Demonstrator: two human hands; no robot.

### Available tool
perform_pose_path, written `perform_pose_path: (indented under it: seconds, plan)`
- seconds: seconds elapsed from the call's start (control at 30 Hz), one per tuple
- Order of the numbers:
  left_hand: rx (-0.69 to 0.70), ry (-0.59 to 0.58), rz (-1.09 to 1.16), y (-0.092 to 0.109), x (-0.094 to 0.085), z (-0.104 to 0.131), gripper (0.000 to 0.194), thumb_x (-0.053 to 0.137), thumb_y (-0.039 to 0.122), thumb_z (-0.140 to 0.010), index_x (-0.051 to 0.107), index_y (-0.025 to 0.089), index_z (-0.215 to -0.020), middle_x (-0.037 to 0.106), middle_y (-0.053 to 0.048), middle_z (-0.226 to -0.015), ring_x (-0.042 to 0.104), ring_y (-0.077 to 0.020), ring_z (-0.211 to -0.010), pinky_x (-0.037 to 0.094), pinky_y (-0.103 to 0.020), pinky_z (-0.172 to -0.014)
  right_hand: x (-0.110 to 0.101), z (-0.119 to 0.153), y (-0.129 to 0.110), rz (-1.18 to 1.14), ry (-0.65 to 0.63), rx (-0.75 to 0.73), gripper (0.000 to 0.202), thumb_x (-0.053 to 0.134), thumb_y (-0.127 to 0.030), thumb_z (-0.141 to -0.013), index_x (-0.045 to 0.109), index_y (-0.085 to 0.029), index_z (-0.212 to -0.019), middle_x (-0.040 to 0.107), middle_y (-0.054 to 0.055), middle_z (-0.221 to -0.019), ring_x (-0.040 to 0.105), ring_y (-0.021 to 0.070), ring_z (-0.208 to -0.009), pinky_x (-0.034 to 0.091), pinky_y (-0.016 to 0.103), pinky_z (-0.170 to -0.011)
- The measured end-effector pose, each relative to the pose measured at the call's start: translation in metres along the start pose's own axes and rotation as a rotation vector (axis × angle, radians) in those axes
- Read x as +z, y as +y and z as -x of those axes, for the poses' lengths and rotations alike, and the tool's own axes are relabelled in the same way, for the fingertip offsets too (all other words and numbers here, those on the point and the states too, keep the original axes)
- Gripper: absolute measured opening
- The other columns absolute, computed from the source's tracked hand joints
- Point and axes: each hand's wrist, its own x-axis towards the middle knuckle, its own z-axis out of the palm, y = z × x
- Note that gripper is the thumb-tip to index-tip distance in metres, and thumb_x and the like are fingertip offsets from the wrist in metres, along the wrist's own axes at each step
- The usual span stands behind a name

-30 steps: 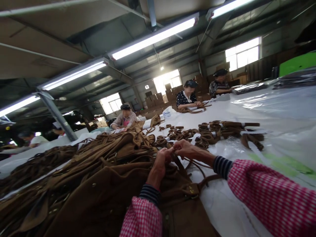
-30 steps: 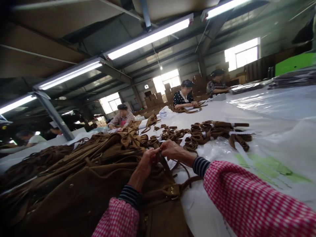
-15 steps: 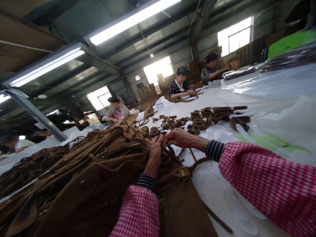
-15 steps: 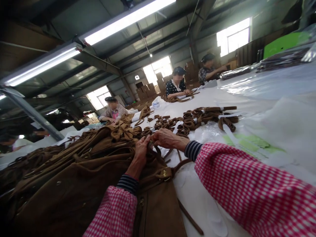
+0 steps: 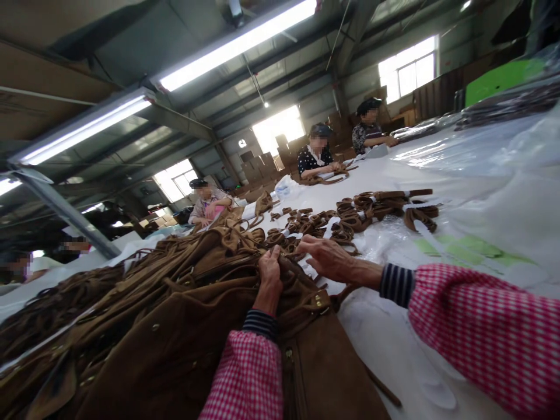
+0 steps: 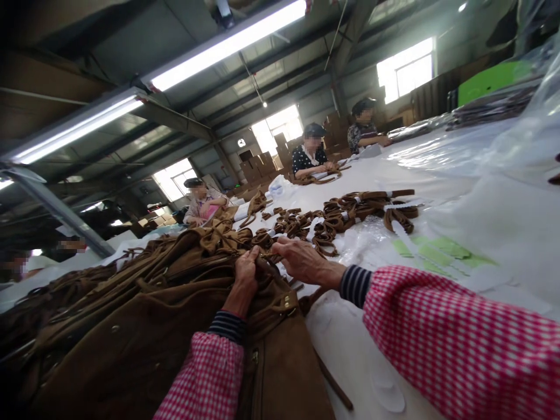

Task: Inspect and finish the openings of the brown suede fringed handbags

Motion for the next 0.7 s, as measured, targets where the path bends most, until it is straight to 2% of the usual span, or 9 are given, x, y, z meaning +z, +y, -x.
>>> perform_pose_path:
  seconds: [0.07, 0.2, 0.3, 0.37, 0.5, 0.6, 0.7]
  plan:
    - [-0.028, 0.016, 0.031, -0.001, -0.001, -0.001, 0.049, 0.087, 0.053, -0.059, 0.056, 0.016, -0.071, 0.052, 0.008, -0.053, 0.047, -0.0072, -0.044, 0.041, -0.021, -0.048, 0.008, 0.013, -0.001, -0.157, -0.010, 0.096, 0.033, 0.056, -0.004, -0.074, 0.065, -0.017, -0.102, 0.067, 0.007, -0.107, 0.060, 0.0157, -0.081, 0.040, 0.026, -0.071]
    - [-0.063, 0.044, 0.091, 0.003, 0.000, -0.001, 0.049, 0.087, 0.052, -0.061, 0.053, 0.017, -0.069, 0.050, 0.009, -0.051, 0.046, -0.0070, -0.041, 0.038, -0.020, -0.044, 0.025, 0.022, -0.007, -0.729, -0.205, 0.456, 0.033, 0.061, -0.009, -0.066, 0.058, -0.018, -0.097, 0.067, 0.000, -0.080, 0.056, 0.0128, -0.062, 0.038, 0.023, -0.055]
    - [-0.063, 0.060, 0.129, 0.016, 0.004, 0.000, 0.046, 0.085, 0.049, -0.065, 0.051, 0.018, -0.069, 0.050, 0.009, -0.050, 0.046, -0.0069, -0.040, 0.037, -0.019, -0.042, 0.020, 0.019, -0.016, -0.927, -0.265, 0.564, 0.024, 0.060, -0.014, -0.066, 0.059, -0.018, -0.089, 0.061, -0.004, -0.067, 0.047, 0.0094, -0.051, 0.031, 0.021, -0.048]
    - [-0.048, 0.066, 0.148, 0.027, 0.006, 0.000, 0.043, 0.084, 0.045, -0.068, 0.051, 0.017, -0.069, 0.050, 0.009, -0.051, 0.046, -0.0069, -0.040, 0.038, -0.018, -0.042, 0.007, 0.014, -0.020, -0.871, -0.242, 0.501, 0.018, 0.059, -0.015, -0.068, 0.061, -0.017, -0.086, 0.058, -0.005, -0.065, 0.045, 0.0087, -0.051, 0.031, 0.022, -0.049]
    - [0.000, 0.089, 0.158, 0.047, 0.008, -0.003, 0.037, 0.082, 0.039, -0.072, 0.052, 0.017, -0.071, 0.052, 0.009, -0.054, 0.047, -0.0065, -0.042, 0.040, -0.018, -0.043, -0.033, 0.009, -0.024, -0.502, -0.259, 0.157, 0.011, 0.058, -0.014, -0.073, 0.067, -0.015, -0.080, 0.055, -0.004, -0.066, 0.045, 0.0105, -0.060, 0.032, 0.024, -0.057]
    - [0.018, 0.142, 0.134, 0.050, 0.006, -0.007, 0.034, 0.079, 0.036, -0.074, 0.051, 0.018, -0.071, 0.051, 0.009, -0.056, 0.048, -0.0066, -0.043, 0.042, -0.019, -0.046, -0.061, 0.022, -0.031, -0.420, -0.471, 0.030, 0.011, 0.058, -0.010, -0.070, 0.067, -0.016, -0.071, 0.051, -0.005, -0.060, 0.043, 0.0106, -0.059, 0.032, 0.024, -0.057]
    - [0.034, 0.182, 0.089, 0.043, 0.003, -0.012, 0.039, 0.080, 0.038, -0.072, 0.047, 0.019, -0.069, 0.048, 0.010, -0.055, 0.048, -0.0066, -0.045, 0.042, -0.019, -0.047, -0.083, 0.058, -0.054, -0.425, -0.711, 0.003, 0.016, 0.055, -0.004, -0.069, 0.065, -0.017, -0.067, 0.054, -0.005, -0.063, 0.046, 0.0110, -0.060, 0.035, 0.024, -0.059]
